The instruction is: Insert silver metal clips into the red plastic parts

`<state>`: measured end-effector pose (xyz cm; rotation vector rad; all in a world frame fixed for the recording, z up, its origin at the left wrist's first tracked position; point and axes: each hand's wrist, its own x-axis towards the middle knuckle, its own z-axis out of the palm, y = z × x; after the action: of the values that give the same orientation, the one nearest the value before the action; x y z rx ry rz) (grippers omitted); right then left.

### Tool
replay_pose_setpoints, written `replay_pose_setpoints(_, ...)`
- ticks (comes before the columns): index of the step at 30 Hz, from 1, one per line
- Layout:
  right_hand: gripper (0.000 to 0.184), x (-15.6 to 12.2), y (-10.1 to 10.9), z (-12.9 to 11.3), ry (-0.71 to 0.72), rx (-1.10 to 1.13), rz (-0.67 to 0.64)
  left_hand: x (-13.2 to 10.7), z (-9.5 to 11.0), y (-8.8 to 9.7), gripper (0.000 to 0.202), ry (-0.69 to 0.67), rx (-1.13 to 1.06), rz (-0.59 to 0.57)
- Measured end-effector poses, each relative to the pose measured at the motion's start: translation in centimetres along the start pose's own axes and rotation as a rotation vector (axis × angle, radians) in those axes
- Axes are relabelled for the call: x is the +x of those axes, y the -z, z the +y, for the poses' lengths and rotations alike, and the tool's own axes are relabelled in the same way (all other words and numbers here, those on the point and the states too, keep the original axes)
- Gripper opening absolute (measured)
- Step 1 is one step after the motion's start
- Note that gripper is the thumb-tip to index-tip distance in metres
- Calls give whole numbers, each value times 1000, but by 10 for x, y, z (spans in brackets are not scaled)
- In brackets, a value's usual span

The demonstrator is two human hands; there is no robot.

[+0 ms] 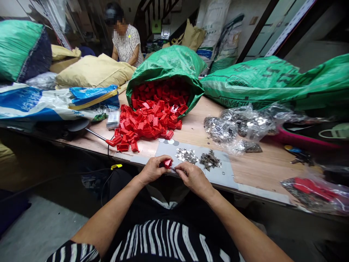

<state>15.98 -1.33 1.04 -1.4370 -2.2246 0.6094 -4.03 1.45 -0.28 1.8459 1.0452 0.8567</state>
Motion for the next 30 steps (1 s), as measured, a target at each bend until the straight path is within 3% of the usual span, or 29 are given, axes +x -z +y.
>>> replay_pose_setpoints(11, 16, 2, -9, -20, -91, -97, 36, 0, -1, -3, 23, -19, 2, 20)
replay_pose_setpoints(16, 17, 0, -1, -10, -50, 39, -36, -2, 1, -2, 23, 1, -38, 34)
replay_pose_setpoints(20, 19, -10, 8, -1, 22, 174, 5, -9, 8, -8, 26, 50, -127, 127)
replay_pose_setpoints(22, 16, -17, 12, 0, -1, 237, -8, -15, 16, -13, 29, 95, -293, 181)
replay_pose_setpoints(25, 18, -27, 17, -5, -27, 349, -64, -25, 29, -22, 22, 224, -724, 251)
replay_pose_setpoints(28, 32, -33, 19, -16, 1, 429, -126, -34, 41, -27, 24, 366, -1168, 222)
replay_pose_setpoints(30, 40, -34, 18, -22, 5, 437, -163, -39, 47, -30, 23, 427, -1353, 189)
